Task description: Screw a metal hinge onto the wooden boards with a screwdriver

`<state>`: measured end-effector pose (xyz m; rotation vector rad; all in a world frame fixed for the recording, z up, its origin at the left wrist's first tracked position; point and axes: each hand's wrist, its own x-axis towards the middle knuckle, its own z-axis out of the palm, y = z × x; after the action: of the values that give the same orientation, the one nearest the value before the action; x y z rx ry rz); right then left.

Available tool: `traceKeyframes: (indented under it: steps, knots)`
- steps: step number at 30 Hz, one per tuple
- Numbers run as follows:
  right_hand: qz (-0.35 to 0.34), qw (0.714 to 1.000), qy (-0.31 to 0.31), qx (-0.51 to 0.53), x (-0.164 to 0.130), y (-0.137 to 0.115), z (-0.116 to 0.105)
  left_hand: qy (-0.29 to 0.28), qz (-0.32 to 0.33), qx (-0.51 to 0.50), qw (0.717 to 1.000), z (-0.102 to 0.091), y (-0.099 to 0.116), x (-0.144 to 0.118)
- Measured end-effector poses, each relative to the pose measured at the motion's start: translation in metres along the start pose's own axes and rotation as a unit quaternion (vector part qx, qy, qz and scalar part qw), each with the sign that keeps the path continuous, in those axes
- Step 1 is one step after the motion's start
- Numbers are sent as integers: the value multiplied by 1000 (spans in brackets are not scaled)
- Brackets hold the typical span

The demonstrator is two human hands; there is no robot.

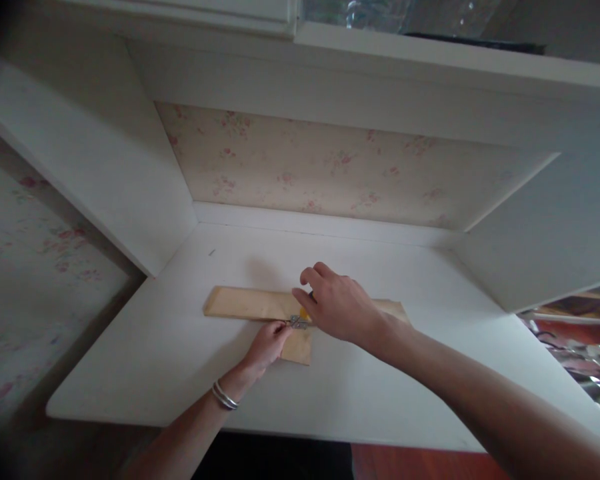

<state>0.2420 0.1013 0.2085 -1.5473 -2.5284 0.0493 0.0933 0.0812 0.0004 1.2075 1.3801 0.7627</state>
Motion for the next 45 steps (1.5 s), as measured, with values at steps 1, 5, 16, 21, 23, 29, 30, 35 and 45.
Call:
traceKeyframes:
  steps: [1,5,16,21,23,29,30,35,45]
  knots:
    - [-9,1000,-3,-3,2,0,0,1,-1,3,1000,0,0,0]
    - [-82,995,-50,9,8,-2,-6,0,-1,16,1000,0,0,1]
    - [-66,995,-77,4,14,0,-11,-20,-33,-17,999,-2,4,-2]
    - [-44,997,-66,19,17,1,-10,-18,-39,-26,999,-2,7,-3]
    - [-68,994,-78,34,18,1,-11,-25,-36,-30,999,-3,6,-2]
    - [-38,995,-86,14,22,-2,-13,-54,-59,-81,994,-5,5,-3]
    - [-38,996,-84,11,22,-2,-13,-57,-62,-88,993,-5,6,-3]
    - [-83,992,-99,8,25,-3,-14,-64,-72,-102,990,-4,8,-4]
    - [-88,990,-106,-2,29,-7,-17,-69,-80,-129,986,-4,9,-4]
